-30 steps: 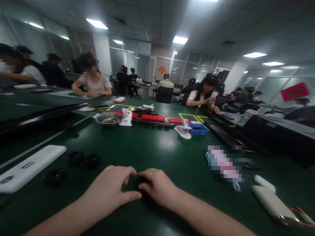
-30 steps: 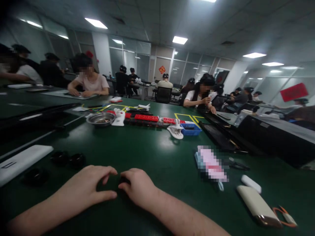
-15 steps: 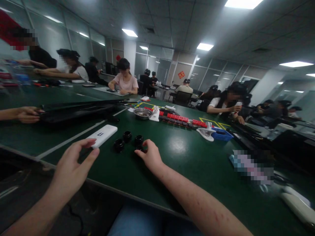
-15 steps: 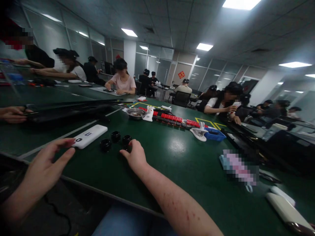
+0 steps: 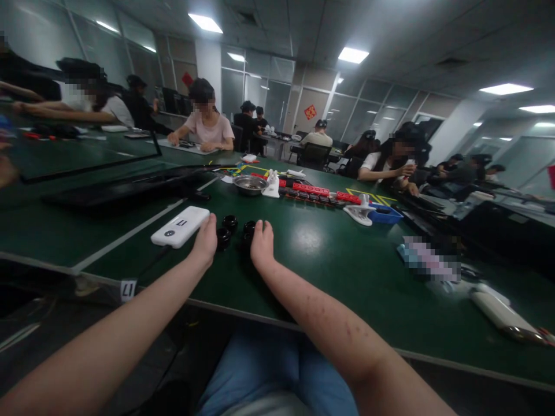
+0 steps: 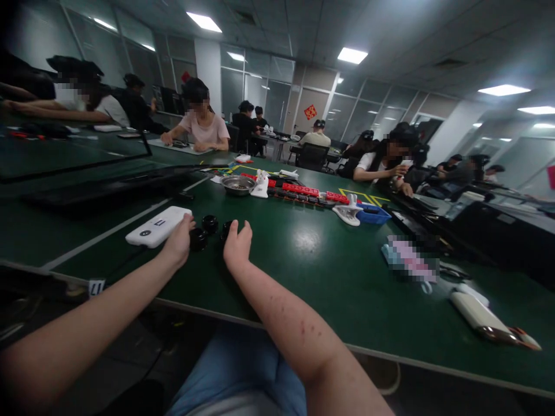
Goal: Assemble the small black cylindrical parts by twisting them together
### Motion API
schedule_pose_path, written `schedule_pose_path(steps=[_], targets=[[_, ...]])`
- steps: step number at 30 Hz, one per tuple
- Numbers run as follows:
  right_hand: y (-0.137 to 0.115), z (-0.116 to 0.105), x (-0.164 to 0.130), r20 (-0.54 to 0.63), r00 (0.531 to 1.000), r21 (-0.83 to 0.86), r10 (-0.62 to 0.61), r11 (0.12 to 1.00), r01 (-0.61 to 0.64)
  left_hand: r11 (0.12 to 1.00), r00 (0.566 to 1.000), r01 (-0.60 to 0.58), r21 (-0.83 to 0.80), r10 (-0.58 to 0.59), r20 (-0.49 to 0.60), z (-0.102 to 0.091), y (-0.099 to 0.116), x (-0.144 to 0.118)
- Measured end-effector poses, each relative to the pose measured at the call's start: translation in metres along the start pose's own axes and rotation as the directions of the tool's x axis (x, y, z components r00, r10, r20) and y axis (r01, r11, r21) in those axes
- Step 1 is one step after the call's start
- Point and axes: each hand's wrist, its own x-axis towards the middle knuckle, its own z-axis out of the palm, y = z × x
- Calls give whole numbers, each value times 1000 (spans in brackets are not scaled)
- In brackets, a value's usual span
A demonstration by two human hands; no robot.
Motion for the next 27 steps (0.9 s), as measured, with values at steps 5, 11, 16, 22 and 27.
schedule_pose_path(steps=[5, 11, 16, 22, 27], targets=[[-5, 33, 13, -14, 999, 102, 46, 994, -45, 997, 999, -21, 79, 18, 35, 27, 4, 7], [16, 18, 51, -65, 998, 161, 24, 987, -14, 980, 996, -61, 190, 49, 70, 70, 13, 15], [52, -28, 96, -150, 988, 135, 43, 991, -22, 960, 984, -113, 256, 72, 164, 140, 32, 15], [105, -113, 141, -270, 958, 55, 100, 995, -89, 935, 944, -170, 311, 64, 325, 237, 59, -17], [134, -168, 152, -315, 943, -10, 110, 993, -119, 922, 891, -210, 326, 43, 452, 284, 70, -45]])
